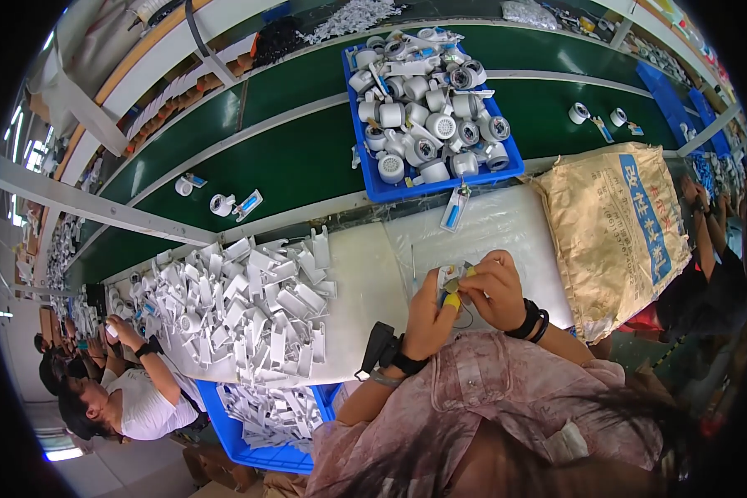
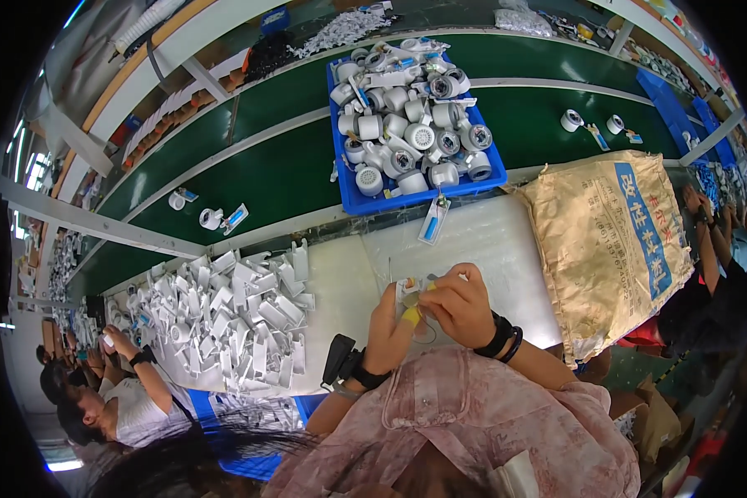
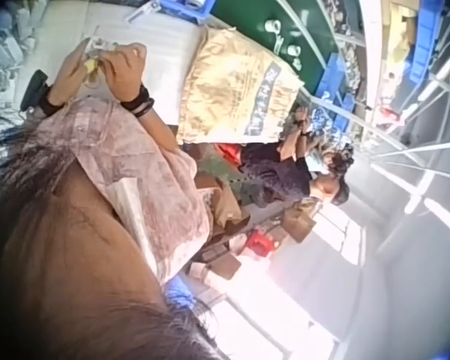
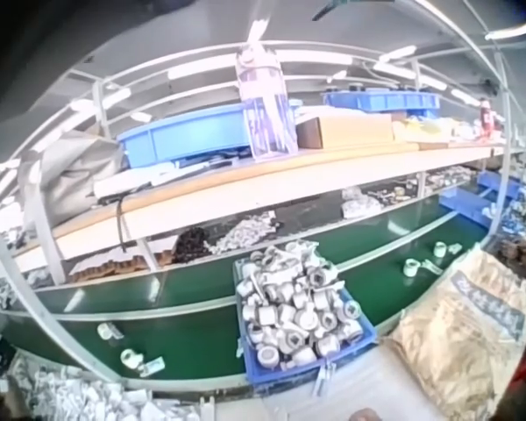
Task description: The person assembles a handheld fan by picking up a motor housing, inserting a battery, and snapping the plastic casing pieces together before placing the unit on the workbench.
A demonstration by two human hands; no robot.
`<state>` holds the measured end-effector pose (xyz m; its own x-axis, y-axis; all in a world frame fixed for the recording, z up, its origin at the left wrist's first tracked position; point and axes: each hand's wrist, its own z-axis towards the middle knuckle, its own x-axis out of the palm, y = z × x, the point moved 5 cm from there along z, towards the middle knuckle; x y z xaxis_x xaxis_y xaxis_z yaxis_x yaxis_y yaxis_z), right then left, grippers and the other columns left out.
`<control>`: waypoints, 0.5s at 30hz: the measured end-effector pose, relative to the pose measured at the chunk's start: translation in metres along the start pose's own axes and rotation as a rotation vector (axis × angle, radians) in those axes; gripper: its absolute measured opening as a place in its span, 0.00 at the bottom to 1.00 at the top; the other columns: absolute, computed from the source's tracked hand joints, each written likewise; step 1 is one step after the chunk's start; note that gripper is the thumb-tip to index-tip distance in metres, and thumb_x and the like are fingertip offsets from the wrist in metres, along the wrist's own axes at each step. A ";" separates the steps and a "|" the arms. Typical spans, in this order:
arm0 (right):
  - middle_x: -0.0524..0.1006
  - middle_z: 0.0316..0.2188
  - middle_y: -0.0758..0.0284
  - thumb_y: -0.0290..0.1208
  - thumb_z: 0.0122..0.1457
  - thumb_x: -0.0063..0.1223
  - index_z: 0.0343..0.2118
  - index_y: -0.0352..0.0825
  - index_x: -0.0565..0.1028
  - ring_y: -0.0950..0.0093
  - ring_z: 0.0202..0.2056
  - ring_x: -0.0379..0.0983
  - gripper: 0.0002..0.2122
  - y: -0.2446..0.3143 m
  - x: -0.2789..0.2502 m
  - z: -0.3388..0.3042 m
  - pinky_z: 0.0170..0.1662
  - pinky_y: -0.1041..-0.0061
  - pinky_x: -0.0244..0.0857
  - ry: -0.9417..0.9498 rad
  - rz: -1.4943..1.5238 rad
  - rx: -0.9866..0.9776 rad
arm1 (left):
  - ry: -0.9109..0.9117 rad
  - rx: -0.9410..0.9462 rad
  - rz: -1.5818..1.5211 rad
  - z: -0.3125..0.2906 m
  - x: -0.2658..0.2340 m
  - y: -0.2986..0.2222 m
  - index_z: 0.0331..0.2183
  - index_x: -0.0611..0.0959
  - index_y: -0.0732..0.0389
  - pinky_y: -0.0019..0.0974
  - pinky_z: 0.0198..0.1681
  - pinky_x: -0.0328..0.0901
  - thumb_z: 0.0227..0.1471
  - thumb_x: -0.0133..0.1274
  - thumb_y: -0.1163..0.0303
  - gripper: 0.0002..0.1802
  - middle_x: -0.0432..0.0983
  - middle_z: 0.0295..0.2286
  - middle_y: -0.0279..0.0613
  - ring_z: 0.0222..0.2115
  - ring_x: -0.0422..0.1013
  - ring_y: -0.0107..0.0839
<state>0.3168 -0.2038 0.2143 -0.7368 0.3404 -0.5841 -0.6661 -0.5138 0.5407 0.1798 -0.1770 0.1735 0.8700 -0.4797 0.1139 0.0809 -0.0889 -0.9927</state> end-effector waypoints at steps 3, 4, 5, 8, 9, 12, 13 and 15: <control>0.71 0.29 0.65 0.17 0.41 0.61 0.31 0.37 0.76 0.64 0.33 0.65 0.12 -0.002 0.001 0.000 0.37 0.70 0.62 0.026 -0.009 0.021 | -0.001 -0.024 -0.028 -0.001 -0.002 0.002 0.50 0.65 0.70 0.28 0.28 0.66 0.49 0.42 0.77 0.24 0.73 0.29 0.45 0.25 0.70 0.27; 0.71 0.29 0.65 0.17 0.41 0.61 0.31 0.36 0.76 0.64 0.33 0.65 0.12 -0.002 0.001 0.000 0.37 0.70 0.62 0.032 0.000 0.028 | 0.004 -0.051 -0.061 -0.002 -0.002 0.003 0.51 0.65 0.71 0.30 0.31 0.67 0.49 0.42 0.77 0.25 0.73 0.30 0.47 0.26 0.70 0.30; 0.71 0.29 0.65 0.17 0.41 0.61 0.31 0.36 0.76 0.64 0.33 0.65 0.12 -0.002 0.001 0.001 0.37 0.69 0.62 0.037 0.008 0.035 | 0.002 -0.053 -0.060 -0.002 -0.003 0.007 0.51 0.65 0.71 0.30 0.31 0.67 0.49 0.42 0.77 0.25 0.73 0.30 0.47 0.26 0.70 0.30; 0.71 0.29 0.65 0.17 0.40 0.61 0.30 0.36 0.76 0.64 0.33 0.65 0.12 0.006 -0.004 0.009 0.37 0.69 0.62 0.067 -0.007 0.018 | -0.016 0.139 0.098 -0.002 -0.005 0.003 0.51 0.66 0.71 0.34 0.38 0.66 0.50 0.45 0.75 0.25 0.73 0.33 0.53 0.31 0.72 0.38; 0.71 0.29 0.65 0.17 0.40 0.61 0.30 0.36 0.76 0.64 0.33 0.65 0.12 0.005 -0.004 0.009 0.37 0.69 0.62 0.067 -0.008 0.019 | -0.013 0.169 0.158 0.001 -0.003 -0.005 0.51 0.66 0.70 0.35 0.40 0.65 0.50 0.46 0.75 0.25 0.73 0.34 0.54 0.34 0.72 0.41; 0.73 0.29 0.67 0.22 0.41 0.63 0.30 0.38 0.76 0.65 0.33 0.66 0.11 0.004 -0.004 0.010 0.41 0.68 0.59 0.071 -0.046 0.031 | -0.020 0.070 0.146 0.001 -0.001 0.001 0.51 0.67 0.70 0.36 0.43 0.65 0.51 0.48 0.74 0.24 0.73 0.37 0.56 0.38 0.72 0.44; 0.72 0.29 0.66 0.19 0.40 0.62 0.30 0.37 0.75 0.64 0.33 0.66 0.12 0.004 -0.005 0.011 0.39 0.68 0.60 0.082 -0.048 0.009 | -0.029 -0.058 0.075 0.000 -0.001 0.009 0.51 0.67 0.70 0.36 0.43 0.65 0.51 0.48 0.73 0.24 0.73 0.38 0.56 0.39 0.72 0.44; 0.71 0.29 0.65 0.17 0.39 0.61 0.31 0.37 0.75 0.64 0.34 0.65 0.13 0.005 -0.005 0.011 0.38 0.69 0.61 0.095 -0.050 -0.014 | -0.028 -0.067 0.083 -0.001 -0.001 0.011 0.51 0.67 0.70 0.36 0.43 0.65 0.51 0.48 0.73 0.24 0.73 0.38 0.57 0.39 0.72 0.45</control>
<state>0.3155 -0.1993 0.2270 -0.6882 0.2902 -0.6649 -0.6994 -0.5091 0.5017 0.1790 -0.1782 0.1628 0.8858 -0.4632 0.0293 -0.0239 -0.1086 -0.9938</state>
